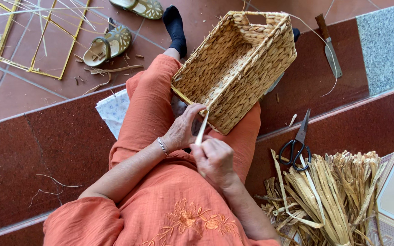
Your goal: The person weaves a rectangular basket using dried palm leaves, threading strips through the rim and securing them. They use scissors to trim excess material and continue weaving along the basket's edge.
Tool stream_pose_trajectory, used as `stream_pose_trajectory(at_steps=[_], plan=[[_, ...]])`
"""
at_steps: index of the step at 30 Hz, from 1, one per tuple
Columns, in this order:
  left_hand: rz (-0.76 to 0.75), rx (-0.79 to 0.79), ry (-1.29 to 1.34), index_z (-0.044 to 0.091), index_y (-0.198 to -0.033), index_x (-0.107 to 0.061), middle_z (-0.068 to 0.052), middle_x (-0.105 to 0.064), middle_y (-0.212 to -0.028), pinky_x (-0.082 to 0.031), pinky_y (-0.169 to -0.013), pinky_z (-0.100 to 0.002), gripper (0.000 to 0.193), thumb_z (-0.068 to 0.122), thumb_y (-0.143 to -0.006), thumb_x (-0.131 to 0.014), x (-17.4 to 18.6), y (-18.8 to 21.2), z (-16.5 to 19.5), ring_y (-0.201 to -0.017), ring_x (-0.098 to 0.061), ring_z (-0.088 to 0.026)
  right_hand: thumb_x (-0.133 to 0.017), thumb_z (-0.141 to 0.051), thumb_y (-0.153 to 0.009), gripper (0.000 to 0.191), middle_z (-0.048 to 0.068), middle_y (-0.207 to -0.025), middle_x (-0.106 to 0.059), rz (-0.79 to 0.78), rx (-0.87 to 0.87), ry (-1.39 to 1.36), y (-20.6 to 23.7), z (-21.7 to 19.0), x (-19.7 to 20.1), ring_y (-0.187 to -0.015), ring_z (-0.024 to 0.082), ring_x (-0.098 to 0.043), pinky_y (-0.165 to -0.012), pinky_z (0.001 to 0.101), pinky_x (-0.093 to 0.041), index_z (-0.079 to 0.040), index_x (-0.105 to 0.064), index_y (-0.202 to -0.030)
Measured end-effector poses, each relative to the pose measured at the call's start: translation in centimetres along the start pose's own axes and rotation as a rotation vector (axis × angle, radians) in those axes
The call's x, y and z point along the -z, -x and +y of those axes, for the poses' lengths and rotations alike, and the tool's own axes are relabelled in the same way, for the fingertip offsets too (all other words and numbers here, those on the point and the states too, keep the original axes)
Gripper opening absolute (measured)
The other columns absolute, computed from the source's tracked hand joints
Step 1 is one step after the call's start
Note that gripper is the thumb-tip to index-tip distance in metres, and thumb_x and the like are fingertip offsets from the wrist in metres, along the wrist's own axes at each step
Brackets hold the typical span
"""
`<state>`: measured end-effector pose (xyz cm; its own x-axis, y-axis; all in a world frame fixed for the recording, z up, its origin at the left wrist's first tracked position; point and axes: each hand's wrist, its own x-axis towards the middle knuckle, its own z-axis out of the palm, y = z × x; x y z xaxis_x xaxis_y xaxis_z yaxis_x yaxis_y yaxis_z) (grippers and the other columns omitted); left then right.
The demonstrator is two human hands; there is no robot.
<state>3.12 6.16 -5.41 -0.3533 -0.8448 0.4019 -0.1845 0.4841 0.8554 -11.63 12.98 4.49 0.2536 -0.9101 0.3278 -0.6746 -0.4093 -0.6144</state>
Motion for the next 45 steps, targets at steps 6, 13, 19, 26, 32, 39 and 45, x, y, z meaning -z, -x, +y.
stream_pose_trajectory(at_steps=[6, 13, 19, 26, 32, 39, 45], plan=[[0.059, 0.329, 0.198, 0.009, -0.141, -0.056, -0.015, -0.069, -0.125, -0.056, -0.099, -0.035, 0.035, 0.008, -0.107, -0.057, -0.8, 0.3, -1.1, -0.112, -0.069, -0.029, -0.083, -0.025, -0.088, 0.030, 0.005, -0.067, -0.059, -0.041, -0.092, -0.075, 0.6, 2.8, -2.1, -0.065, 0.023, -0.057, -0.058, 0.0393, -0.048, -0.009, -0.063, -0.071], [-0.031, 0.210, -0.123, 0.014, -0.135, -0.065, -0.009, -0.072, -0.124, -0.056, -0.100, -0.035, 0.032, 0.010, -0.103, -0.065, 0.4, -0.6, -2.1, -0.116, -0.065, -0.021, -0.095, -0.031, -0.068, 0.095, 0.022, -0.149, -0.041, 0.085, -0.256, 0.373, 2.0, 8.6, -1.9, -0.139, 0.041, -0.037, -0.116, 0.0550, -0.034, -0.007, -0.046, -0.147], [-0.166, 0.207, -0.205, 0.011, -0.128, -0.067, -0.011, -0.063, -0.134, -0.033, -0.112, -0.047, 0.053, 0.053, -0.095, -0.068, 3.0, -2.0, -5.9, -0.135, -0.047, -0.024, -0.094, -0.032, -0.068, 0.116, 0.028, -0.160, -0.025, 0.014, -0.409, 0.414, 2.9, 11.6, -3.2, -0.144, 0.047, -0.029, -0.116, 0.0607, -0.028, -0.006, -0.025, -0.157], [-0.292, 0.392, -0.074, 0.007, -0.105, -0.074, -0.012, -0.074, -0.100, -0.045, -0.095, -0.041, 0.054, 0.051, -0.104, -0.043, 1.2, -4.8, -7.4, -0.102, -0.064, -0.029, -0.087, -0.029, -0.081, 0.100, 0.027, -0.160, -0.038, 0.052, -0.390, 0.363, 3.5, 16.2, -2.9, -0.138, 0.044, -0.049, -0.115, 0.0597, -0.038, -0.004, -0.029, -0.159], [-0.366, 0.389, 0.231, -0.001, -0.103, -0.072, -0.014, -0.071, -0.083, -0.051, -0.074, -0.037, 0.062, 0.047, -0.107, -0.033, -2.9, -10.3, -3.5, -0.077, -0.066, -0.026, -0.067, -0.018, -0.104, 0.064, 0.020, -0.156, -0.049, 0.157, -0.494, 0.062, 3.2, 18.8, 2.4, -0.142, 0.037, -0.053, -0.115, 0.0438, -0.051, -0.005, -0.037, -0.159], [-0.399, 0.491, 0.367, -0.002, -0.107, -0.073, -0.007, -0.068, -0.078, -0.047, -0.066, -0.031, 0.056, 0.038, -0.106, -0.033, -3.1, -11.1, 3.4, -0.070, -0.057, -0.015, -0.054, -0.021, -0.108, 0.050, 0.017, -0.151, -0.057, 0.255, -0.529, -0.211, 3.8, 16.2, 5.0, -0.140, 0.028, -0.056, -0.115, 0.0381, -0.047, -0.006, -0.044, -0.155], [-0.431, 0.616, 0.572, 0.000, -0.109, -0.071, -0.003, -0.071, -0.082, -0.052, -0.065, -0.028, 0.051, 0.037, -0.106, -0.036, -3.5, -8.9, 8.4, -0.071, -0.060, -0.011, -0.052, -0.035, -0.110, 0.053, 0.016, -0.152, -0.056, 0.288, -0.545, -0.318, 5.8, 14.2, 9.0, -0.143, 0.028, -0.052, -0.118, 0.0381, -0.043, -0.004, -0.048, -0.154]])
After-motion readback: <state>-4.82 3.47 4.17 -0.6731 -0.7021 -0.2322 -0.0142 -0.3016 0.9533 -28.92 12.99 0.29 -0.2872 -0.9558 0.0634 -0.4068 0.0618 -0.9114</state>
